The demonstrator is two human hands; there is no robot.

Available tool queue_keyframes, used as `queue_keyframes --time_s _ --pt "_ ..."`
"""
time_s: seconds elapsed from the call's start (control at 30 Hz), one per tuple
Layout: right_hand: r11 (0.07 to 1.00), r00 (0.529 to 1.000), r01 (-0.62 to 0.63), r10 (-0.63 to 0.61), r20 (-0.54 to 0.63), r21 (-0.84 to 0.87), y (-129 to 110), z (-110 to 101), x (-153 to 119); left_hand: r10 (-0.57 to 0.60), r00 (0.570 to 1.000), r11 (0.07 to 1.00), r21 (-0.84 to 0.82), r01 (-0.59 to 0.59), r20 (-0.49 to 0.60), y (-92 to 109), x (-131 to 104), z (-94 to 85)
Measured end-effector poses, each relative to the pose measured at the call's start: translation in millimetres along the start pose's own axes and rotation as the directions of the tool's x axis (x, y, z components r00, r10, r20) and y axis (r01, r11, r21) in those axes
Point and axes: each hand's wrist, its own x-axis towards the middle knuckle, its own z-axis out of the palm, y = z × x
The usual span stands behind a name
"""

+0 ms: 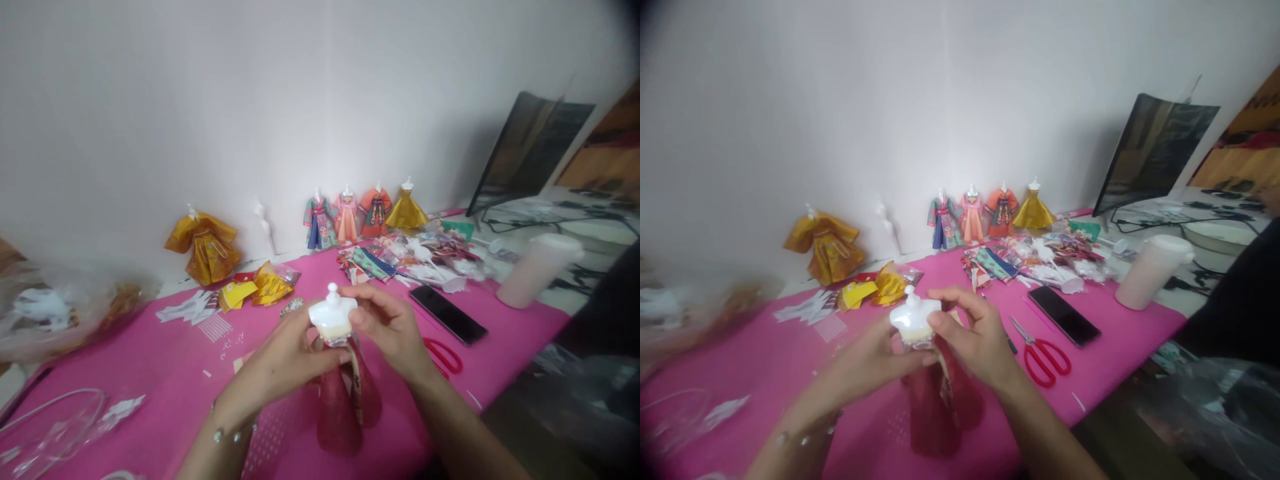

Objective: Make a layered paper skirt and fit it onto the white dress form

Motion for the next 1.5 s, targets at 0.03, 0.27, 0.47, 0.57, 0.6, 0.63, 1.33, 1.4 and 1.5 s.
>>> queue_keyframes --time_s 0.03,0.27,0.47,0.57,0.6,0.63,1.33,1.4,1.5 --pt "1.000 1.000 -0.007 0.007 0.004 0.014 1 -2 -1 -0.005 1.000 1.000 0.000 0.005 -0.011 1 0 -1.3" --pt "0.991 1.000 -0.012 0.011 -0.010 -0.135 4 -14 -14 -0.089 0.996 0.996 -0.030 0.089 0.023 -1 -3 -19.0" --pt "0.942 0.993 0.114 -0.100 0.059 -0.315 2 -1 -31 -0.109 0.984 0.980 -0.151 0.130 0.139 -4 1 -22.9" --pt "0.917 0.993 0.117 -0.114 0.029 -0.382 4 7 -38 -0.098 0.984 0.967 -0.221 0.130 0.148 -4 2 -21.6" --pt "0.913 0.994 0.109 -0.113 0.013 -0.394 5 8 -39 -0.088 0.985 0.965 -0.235 0.120 0.145 -4 2 -21.1" --pt "0.910 0.994 0.101 -0.111 -0.001 -0.402 6 9 -41 -0.082 0.987 0.963 -0.244 0.115 0.142 -4 2 -20.7" --pt "0.651 0.887 0.379 -0.459 0.058 -0.658 22 15 -66 0.091 0.965 0.926 -0.376 0.008 0.244 -18 12 -11.4" --pt "0.683 0.889 0.388 -0.454 0.056 -0.618 24 15 -69 0.125 0.957 0.935 -0.353 -0.025 0.262 -20 14 -11.3" --pt "0.790 0.912 0.358 -0.410 0.005 -0.498 29 15 -74 0.139 0.956 0.942 -0.331 -0.048 0.258 -24 15 -12.2"
